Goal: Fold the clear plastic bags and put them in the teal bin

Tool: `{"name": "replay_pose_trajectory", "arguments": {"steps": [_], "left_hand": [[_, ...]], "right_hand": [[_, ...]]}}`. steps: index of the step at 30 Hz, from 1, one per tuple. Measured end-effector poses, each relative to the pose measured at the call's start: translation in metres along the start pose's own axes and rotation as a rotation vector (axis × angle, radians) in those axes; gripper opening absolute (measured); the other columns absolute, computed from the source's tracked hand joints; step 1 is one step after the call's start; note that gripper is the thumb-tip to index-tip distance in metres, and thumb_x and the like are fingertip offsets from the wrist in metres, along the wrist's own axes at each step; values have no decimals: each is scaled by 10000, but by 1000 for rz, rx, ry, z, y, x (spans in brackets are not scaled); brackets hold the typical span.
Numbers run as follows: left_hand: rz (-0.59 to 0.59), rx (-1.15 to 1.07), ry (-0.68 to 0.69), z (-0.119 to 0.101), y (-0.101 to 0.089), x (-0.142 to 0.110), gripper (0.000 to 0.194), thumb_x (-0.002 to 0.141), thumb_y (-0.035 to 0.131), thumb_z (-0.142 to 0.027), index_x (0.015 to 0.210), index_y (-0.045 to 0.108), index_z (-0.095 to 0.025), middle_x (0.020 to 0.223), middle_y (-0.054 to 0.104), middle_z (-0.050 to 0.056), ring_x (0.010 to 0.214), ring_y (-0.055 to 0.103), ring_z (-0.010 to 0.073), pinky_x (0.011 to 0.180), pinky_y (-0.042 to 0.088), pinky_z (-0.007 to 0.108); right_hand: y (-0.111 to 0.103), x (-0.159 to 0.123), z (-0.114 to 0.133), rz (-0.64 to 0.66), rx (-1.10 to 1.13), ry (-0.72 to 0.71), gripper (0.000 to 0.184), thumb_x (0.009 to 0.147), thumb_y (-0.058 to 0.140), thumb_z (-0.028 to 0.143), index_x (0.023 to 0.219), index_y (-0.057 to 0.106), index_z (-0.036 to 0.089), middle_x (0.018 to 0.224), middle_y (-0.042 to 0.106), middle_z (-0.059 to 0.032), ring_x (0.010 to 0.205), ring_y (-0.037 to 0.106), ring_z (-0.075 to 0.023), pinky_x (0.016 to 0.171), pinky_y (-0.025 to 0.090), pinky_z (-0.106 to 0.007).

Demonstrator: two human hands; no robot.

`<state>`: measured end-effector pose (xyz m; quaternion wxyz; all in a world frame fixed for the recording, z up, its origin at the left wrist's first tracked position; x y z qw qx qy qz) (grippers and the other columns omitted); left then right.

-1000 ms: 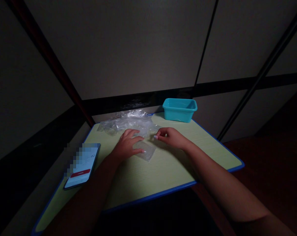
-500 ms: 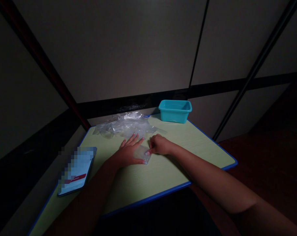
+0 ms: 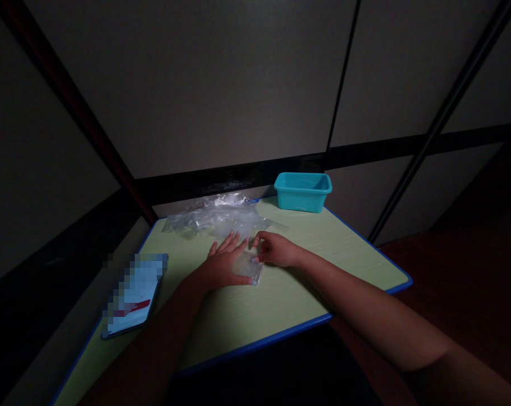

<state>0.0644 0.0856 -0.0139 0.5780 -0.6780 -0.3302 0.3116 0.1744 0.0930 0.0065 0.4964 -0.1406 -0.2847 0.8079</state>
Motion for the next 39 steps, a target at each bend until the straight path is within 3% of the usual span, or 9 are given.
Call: {"name": "replay_pose_trajectory", "arguments": {"steps": [5, 10, 13, 16, 22, 25, 29, 33, 39], "left_hand": [[7, -10, 23, -4, -1, 0, 1062, 583, 593, -706, 1430, 154, -239, 1500, 66, 142, 1369, 12, 328, 1037, 73, 594], [-31, -30, 83, -12, -7, 0, 1049, 585, 611, -694, 1427, 165, -256, 1499, 133, 115, 1372, 52, 311, 1057, 50, 565], [-17, -44, 103, -15, -6, -2, 999, 627, 586, -685, 1428, 160, -265, 1498, 128, 115, 1373, 53, 302, 1060, 71, 550], [5, -56, 116, -18, -5, -5, 881, 702, 538, -658, 1420, 162, -310, 1501, 96, 110, 1374, 57, 289, 1049, 98, 558], [-9, -69, 211, -35, -11, -12, 681, 798, 470, -599, 1390, 224, -369, 1501, 97, 85, 1370, 92, 284, 1041, 91, 567], [26, -76, 221, -38, -4, -11, 646, 800, 456, -612, 1373, 267, -381, 1498, 104, 86, 1366, 111, 293, 1034, 93, 582], [29, -81, 212, -36, 0, -10, 656, 796, 455, -619, 1375, 250, -390, 1490, 149, 85, 1361, 140, 293, 1027, 106, 593], [26, -85, 205, -37, -2, -11, 645, 799, 475, -595, 1371, 275, -372, 1482, 173, 89, 1356, 167, 284, 1036, 104, 576], [30, -105, 192, -39, -3, -13, 644, 797, 467, -604, 1371, 265, -391, 1485, 167, 80, 1358, 169, 276, 1036, 87, 583]], "right_hand": [[-2, 2, 1, -41, -91, -38, 262, 660, 627, 72, 895, 537, 145, 575, 498, 71, 534, 460, -78, 536, 312, -190], [-8, 2, 3, -28, -111, -83, 220, 673, 620, 92, 880, 563, 140, 593, 522, 57, 551, 473, -81, 538, 324, -191], [-18, 2, -7, -6, -81, 6, 155, 657, 616, 74, 787, 559, 135, 574, 519, 50, 528, 473, -77, 512, 340, -183], [-32, 2, -20, -20, 101, 118, 88, 695, 580, 86, 713, 516, 144, 544, 512, 49, 493, 483, -76, 482, 380, -180], [-65, -5, -48, -289, 256, 363, 133, 758, 590, 150, 752, 461, 179, 485, 493, 58, 383, 501, -91, 413, 445, -213], [-70, -11, -59, -343, 369, 470, 188, 783, 615, 241, 828, 440, 191, 511, 510, 56, 382, 538, -117, 418, 489, -264], [-62, -12, -61, -212, 443, 506, 262, 750, 664, 345, 786, 477, 163, 494, 556, 6, 427, 579, -149, 424, 500, -265], [-53, -14, -56, -76, 355, 489, 312, 690, 706, 396, 672, 532, 138, 481, 583, -25, 446, 569, -130, 423, 484, -224], [-42, -19, -48, 31, 214, 497, 258, 676, 705, 304, 570, 534, 143, 432, 562, 2, 389, 508, -106, 429, 465, -234]]}}
Point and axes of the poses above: each hand's wrist, its own x-axis towards the middle knuckle, its own y-axis out of the palm, z = x × y, the point moved 9 cm from there along x, towards the middle knuckle
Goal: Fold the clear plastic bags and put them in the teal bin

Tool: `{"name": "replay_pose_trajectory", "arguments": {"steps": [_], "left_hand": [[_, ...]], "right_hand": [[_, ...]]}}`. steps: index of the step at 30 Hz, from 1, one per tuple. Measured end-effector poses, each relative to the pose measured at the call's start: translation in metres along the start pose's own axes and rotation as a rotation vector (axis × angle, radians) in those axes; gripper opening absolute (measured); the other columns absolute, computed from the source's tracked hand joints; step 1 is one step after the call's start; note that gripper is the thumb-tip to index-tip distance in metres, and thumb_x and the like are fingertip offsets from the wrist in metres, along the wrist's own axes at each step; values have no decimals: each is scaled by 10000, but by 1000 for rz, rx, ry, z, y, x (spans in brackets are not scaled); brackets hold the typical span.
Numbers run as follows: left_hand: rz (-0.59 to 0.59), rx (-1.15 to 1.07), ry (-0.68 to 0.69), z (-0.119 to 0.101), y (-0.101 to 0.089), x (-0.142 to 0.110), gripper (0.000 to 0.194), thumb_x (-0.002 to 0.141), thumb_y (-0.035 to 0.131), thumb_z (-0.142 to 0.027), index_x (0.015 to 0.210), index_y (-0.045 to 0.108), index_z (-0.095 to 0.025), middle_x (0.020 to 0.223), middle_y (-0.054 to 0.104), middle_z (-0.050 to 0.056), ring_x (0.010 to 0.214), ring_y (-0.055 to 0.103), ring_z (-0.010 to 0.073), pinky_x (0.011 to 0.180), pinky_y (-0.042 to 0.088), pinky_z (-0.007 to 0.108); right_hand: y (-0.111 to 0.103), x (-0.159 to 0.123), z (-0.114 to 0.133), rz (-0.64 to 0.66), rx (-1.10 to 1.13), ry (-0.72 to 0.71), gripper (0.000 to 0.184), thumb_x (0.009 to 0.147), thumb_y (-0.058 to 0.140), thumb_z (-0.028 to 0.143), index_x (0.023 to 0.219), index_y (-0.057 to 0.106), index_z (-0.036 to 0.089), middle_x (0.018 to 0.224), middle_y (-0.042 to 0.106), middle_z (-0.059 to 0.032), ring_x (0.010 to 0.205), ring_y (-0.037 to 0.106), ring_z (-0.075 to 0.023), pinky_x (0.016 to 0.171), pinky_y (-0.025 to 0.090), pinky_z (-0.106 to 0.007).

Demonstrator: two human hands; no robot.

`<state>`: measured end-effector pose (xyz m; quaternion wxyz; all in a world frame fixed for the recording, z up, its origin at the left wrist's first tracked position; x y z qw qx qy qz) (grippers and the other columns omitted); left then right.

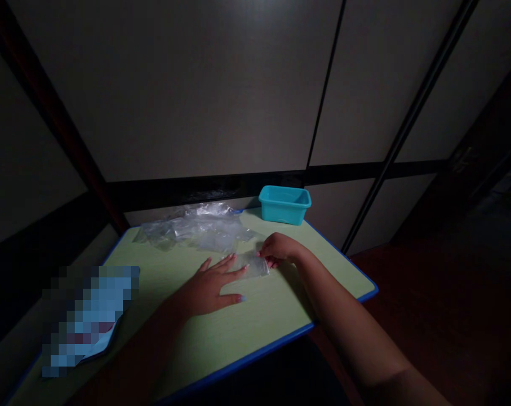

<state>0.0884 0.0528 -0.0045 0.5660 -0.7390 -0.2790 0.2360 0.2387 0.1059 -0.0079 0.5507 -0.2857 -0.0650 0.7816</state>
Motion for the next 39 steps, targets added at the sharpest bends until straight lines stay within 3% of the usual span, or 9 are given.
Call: {"name": "replay_pose_trajectory", "arguments": {"steps": [4, 11, 14, 18, 23, 27, 32, 35, 39], "left_hand": [[-7, -4, -19, 0, 0, 0, 659, 814, 450, -586, 1392, 210, -380, 1494, 131, 80, 1367, 130, 265, 1039, 95, 581], [-236, -37, -129, 11, -21, 2, 616, 910, 314, -457, 1438, 60, -269, 1506, 65, 95, 1371, 99, 258, 1050, 158, 544], [-344, -133, -143, 18, -29, 1, 591, 915, 293, -438, 1438, 114, -227, 1506, 102, 99, 1374, 109, 237, 1069, 160, 507], [-484, -321, -69, 21, -42, -1, 601, 909, 272, -471, 1423, 206, -169, 1499, 168, 90, 1372, 131, 199, 1109, 143, 385], [-604, -638, -34, 30, -52, -4, 673, 839, 374, -593, 1340, 395, -144, 1437, 333, 107, 1332, 262, 236, 1109, 160, 354], [-524, -1069, 23, 36, -43, 4, 709, 798, 330, -690, 1169, 565, -134, 1245, 556, 139, 1200, 448, 275, 1059, 242, 409], [-324, -1538, 37, 25, -26, 14, 766, 761, 283, -752, 1093, 607, -143, 1142, 616, 133, 1140, 486, 281, 1008, 272, 416], [-262, -1713, 75, 4, -25, 18, 748, 753, 326, -748, 1076, 599, -131, 1110, 625, 131, 1106, 508, 293, 956, 326, 398], [-178, -1792, -39, -7, -12, 22, 679, 758, 416, -702, 1074, 596, -129, 1053, 647, 117, 1068, 543, 288, 919, 365, 358]], "right_hand": [[-2, 3, 2, -62, -147, -41, 201, 736, 616, 193, 573, 501, 161, 417, 525, 12, 384, 503, -118, 436, 435, -239], [-32, 0, 25, -562, -604, -157, 197, 852, 458, 305, 834, 600, 169, 794, 655, -113, 662, 587, -183, 563, 371, -255], [-35, -4, 31, -627, -673, -185, 241, 861, 430, 338, 870, 618, 187, 849, 653, -112, 741, 572, -202, 590, 341, -263], [-23, -10, 48, -540, -602, -420, 232, 845, 457, 354, 841, 621, 189, 748, 620, -45, 689, 527, -169, 597, 321, -244], [3, -23, 68, -192, -119, -769, 302, 810, 503, 429, 710, 555, 149, 615, 503, 15, 571, 442, -103, 535, 326, -207], [13, -25, 65, 2, 121, -721, 341, 767, 570, 476, 718, 558, 139, 550, 450, 46, 456, 362, -61, 432, 271, -185], [22, -27, 63, 112, 207, -652, 359, 732, 616, 491, 737, 573, 135, 485, 460, 62, 365, 341, -40, 352, 236, -171], [32, -29, 66, 199, 285, -624, 372, 716, 628, 503, 745, 567, 137, 447, 461, 75, 304, 318, -31, 298, 206, -163], [32, -27, 67, 198, 410, -607, 380, 689, 651, 504, 737, 552, 140, 443, 482, 79, 273, 288, -19, 260, 165, -154]]}}
Point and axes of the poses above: each hand's wrist, its own x-axis towards the middle knuckle, its own y-axis out of the palm, z = x × y, the point moved 9 cm from there along x, towards the middle knuckle
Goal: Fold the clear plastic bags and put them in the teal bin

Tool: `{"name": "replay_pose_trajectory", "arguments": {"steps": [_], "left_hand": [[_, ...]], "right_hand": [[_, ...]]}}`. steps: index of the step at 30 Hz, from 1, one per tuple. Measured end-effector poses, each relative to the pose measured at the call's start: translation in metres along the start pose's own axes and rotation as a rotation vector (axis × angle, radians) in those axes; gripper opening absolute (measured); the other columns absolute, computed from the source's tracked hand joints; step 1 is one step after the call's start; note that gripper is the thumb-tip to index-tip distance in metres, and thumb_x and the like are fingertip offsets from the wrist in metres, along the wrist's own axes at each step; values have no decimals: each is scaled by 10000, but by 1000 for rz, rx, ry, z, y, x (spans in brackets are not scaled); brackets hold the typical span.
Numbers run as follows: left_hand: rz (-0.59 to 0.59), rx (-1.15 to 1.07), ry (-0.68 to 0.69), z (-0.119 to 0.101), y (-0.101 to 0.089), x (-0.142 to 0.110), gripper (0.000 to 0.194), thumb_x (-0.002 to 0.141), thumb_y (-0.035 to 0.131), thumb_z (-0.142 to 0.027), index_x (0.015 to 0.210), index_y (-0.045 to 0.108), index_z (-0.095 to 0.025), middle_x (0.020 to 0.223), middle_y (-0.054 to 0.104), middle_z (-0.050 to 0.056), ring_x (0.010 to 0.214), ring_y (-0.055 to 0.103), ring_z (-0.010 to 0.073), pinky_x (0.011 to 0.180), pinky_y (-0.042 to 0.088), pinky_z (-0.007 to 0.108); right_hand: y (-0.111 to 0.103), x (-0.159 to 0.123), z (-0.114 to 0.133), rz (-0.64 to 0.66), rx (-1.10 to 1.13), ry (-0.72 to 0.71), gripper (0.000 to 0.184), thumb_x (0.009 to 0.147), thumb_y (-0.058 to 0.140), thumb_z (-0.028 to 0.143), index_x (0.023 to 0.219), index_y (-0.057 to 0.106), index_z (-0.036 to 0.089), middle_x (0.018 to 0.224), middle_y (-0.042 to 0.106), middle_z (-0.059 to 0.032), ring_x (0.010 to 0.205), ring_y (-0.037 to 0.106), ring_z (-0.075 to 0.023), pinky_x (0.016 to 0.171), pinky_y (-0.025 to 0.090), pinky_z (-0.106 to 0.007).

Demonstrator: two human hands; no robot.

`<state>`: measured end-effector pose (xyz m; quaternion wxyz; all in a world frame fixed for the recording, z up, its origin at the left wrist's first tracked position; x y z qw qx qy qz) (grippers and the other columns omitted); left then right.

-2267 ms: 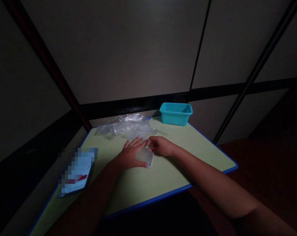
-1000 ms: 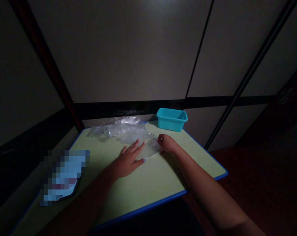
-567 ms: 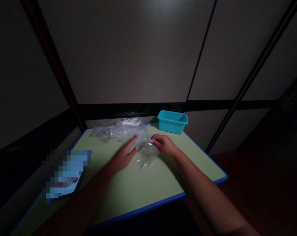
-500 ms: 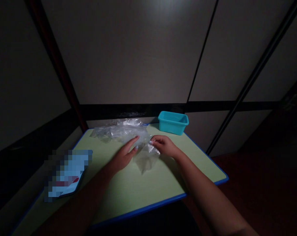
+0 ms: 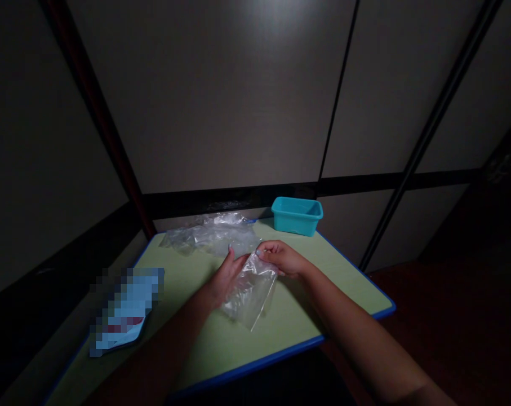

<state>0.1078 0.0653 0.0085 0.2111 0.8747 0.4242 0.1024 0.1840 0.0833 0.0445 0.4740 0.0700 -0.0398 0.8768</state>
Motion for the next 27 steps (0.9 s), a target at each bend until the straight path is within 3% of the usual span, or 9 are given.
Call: {"name": "replay_pose_trajectory", "arguments": {"steps": [3, 7, 11, 15, 22, 27], "left_hand": [[9, -13, -52, 4, 1, -1, 619, 769, 472, -647, 1050, 608, -113, 1016, 663, 127, 1029, 573, 283, 929, 369, 353], [87, -42, -85, 1, 11, -5, 647, 802, 428, -631, 1071, 590, -66, 1019, 660, 167, 981, 601, 286, 936, 377, 400], [12, 32, -72, 2, 5, -3, 567, 816, 438, -600, 1005, 608, -93, 959, 676, 144, 940, 618, 264, 880, 428, 384], [-84, 144, 45, -1, -10, 1, 555, 761, 501, -631, 986, 618, -138, 960, 676, 104, 953, 610, 247, 860, 438, 350], [-61, 373, 277, -22, -9, -7, 580, 688, 603, -614, 1003, 649, -129, 1191, 584, 128, 1233, 396, 296, 987, 327, 357], [29, 454, 334, -31, 11, -12, 404, 702, 664, -495, 959, 633, -184, 1034, 644, 77, 1057, 543, 251, 889, 387, 312]], "right_hand": [[-5, 1, 0, -34, -38, -11, 366, 701, 641, 493, 732, 559, 138, 427, 472, 83, 267, 295, -19, 252, 180, -148], [-11, 2, -5, -50, -196, 14, 336, 734, 607, 466, 746, 587, 130, 397, 455, 83, 272, 342, -37, 253, 228, -145], [-10, 1, -7, -36, -235, 41, 331, 743, 598, 459, 792, 604, 132, 390, 454, 83, 275, 354, -47, 256, 243, -149], [-3, -4, 0, 18, -242, 30, 368, 738, 603, 490, 803, 617, 128, 407, 472, 70, 284, 370, -52, 264, 256, -155], [15, -12, 13, 96, -216, -44, 368, 740, 624, 468, 800, 636, 105, 487, 507, 52, 326, 371, -31, 302, 264, -148], [21, -16, 8, 126, -253, 12, 395, 740, 622, 474, 866, 658, 102, 479, 511, 50, 324, 398, -43, 292, 276, -151]]}}
Point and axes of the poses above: each hand's wrist, its own x-axis towards the middle knuckle, its own y-axis out of the palm, z = x × y, the point moved 9 cm from there along x, towards the middle knuckle
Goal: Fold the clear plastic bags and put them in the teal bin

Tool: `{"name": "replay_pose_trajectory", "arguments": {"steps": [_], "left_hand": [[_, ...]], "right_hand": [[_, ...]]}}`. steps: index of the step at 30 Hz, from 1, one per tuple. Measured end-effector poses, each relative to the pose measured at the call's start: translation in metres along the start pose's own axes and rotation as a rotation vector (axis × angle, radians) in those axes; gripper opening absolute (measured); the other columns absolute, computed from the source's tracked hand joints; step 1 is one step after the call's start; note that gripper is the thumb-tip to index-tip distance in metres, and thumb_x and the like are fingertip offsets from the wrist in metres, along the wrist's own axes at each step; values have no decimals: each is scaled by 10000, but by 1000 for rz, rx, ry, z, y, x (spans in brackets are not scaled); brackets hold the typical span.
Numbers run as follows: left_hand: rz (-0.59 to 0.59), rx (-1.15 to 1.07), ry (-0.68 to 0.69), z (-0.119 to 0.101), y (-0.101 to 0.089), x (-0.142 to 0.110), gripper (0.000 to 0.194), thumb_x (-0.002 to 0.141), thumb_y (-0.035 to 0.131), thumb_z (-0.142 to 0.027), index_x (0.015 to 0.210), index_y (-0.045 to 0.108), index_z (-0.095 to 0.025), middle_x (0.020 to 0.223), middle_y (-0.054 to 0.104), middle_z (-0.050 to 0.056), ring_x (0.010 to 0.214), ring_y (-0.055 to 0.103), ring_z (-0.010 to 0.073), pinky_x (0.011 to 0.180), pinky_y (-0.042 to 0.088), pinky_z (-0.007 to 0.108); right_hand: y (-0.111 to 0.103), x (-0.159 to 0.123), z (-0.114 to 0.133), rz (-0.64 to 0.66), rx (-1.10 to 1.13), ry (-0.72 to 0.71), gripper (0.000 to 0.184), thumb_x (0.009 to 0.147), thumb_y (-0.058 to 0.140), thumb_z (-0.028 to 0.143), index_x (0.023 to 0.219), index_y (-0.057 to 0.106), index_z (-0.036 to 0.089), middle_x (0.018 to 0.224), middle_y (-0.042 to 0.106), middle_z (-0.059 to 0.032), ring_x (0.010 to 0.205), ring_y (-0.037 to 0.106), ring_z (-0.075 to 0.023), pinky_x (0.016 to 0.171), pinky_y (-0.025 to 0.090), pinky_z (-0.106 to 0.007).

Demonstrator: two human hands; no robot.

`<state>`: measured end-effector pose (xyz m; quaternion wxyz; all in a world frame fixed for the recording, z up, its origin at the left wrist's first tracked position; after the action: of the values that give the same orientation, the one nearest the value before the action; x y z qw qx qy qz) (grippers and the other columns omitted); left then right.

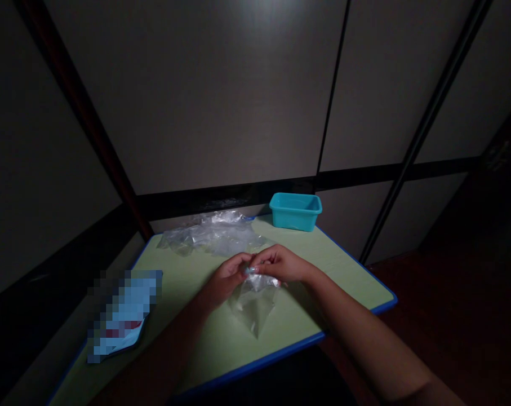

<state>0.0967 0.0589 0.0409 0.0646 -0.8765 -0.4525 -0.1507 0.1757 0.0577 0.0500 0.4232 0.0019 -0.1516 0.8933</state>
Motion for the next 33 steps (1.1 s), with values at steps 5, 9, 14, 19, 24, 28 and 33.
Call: {"name": "replay_pose_trajectory", "arguments": {"steps": [5, 9, 14, 19, 24, 28, 33], "left_hand": [[74, 13, -6, -2, 11, -1, 426, 684, 687, -471, 982, 631, -173, 998, 616, 72, 975, 552, 238, 854, 393, 304], [54, 160, -51, 3, 10, -2, 320, 683, 706, -373, 918, 689, -156, 1052, 592, 89, 1029, 520, 264, 924, 358, 321], [19, 246, -60, -1, 8, -1, 207, 699, 685, -349, 760, 729, -156, 1033, 628, 89, 991, 548, 265, 919, 362, 325], [-84, 155, -224, 21, -7, -6, 356, 655, 694, -470, 564, 679, -126, 651, 660, 63, 639, 587, 198, 684, 431, 300], [-135, -193, -454, 49, -3, -15, 377, 664, 706, -430, 773, 672, -71, 662, 675, 105, 616, 632, 217, 632, 461, 307], [-189, -387, -439, 41, -1, -13, 243, 713, 683, -256, 895, 622, -108, 791, 687, 103, 697, 658, 229, 731, 493, 371], [-160, -410, -509, 44, -1, -16, 211, 745, 659, -222, 927, 616, -123, 829, 681, 104, 714, 663, 239, 747, 500, 431]], "right_hand": [[1, -3, 2, 13, -25, 22, 385, 752, 604, 474, 871, 671, 114, 494, 530, 38, 321, 411, -50, 284, 277, -154], [0, -1, 3, 8, -9, -2, 377, 754, 602, 473, 868, 671, 120, 495, 545, 35, 323, 405, -46, 293, 285, -155], [-6, 1, 2, -53, 10, -10, 408, 731, 611, 503, 837, 663, 112, 455, 522, 40, 306, 397, -54, 277, 283, -161], [-17, 1, 1, -149, -20, -14, 387, 747, 597, 491, 847, 661, 123, 448, 511, 42, 300, 402, -60, 265, 278, -163], [-33, 1, 3, -309, -103, -82, 372, 784, 559, 477, 838, 649, 120, 525, 542, 20, 361, 413, -62, 320, 297, -175], [-38, 3, 10, -328, -155, -189, 340, 794, 558, 451, 792, 640, 121, 679, 608, -27, 574, 514, -106, 523, 412, -215], [-40, 6, 7, -319, -246, -196, 344, 810, 531, 454, 782, 633, 127, 725, 611, -43, 658, 516, -135, 607, 410, -246]]}}
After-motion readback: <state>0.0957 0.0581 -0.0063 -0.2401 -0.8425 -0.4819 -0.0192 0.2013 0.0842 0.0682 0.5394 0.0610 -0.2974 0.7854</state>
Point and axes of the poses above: each hand's wrist, its own x-axis towards the middle knuckle, its own y-axis out of the palm, z = x × y, the point moved 9 cm from there along x, towards the middle knuckle
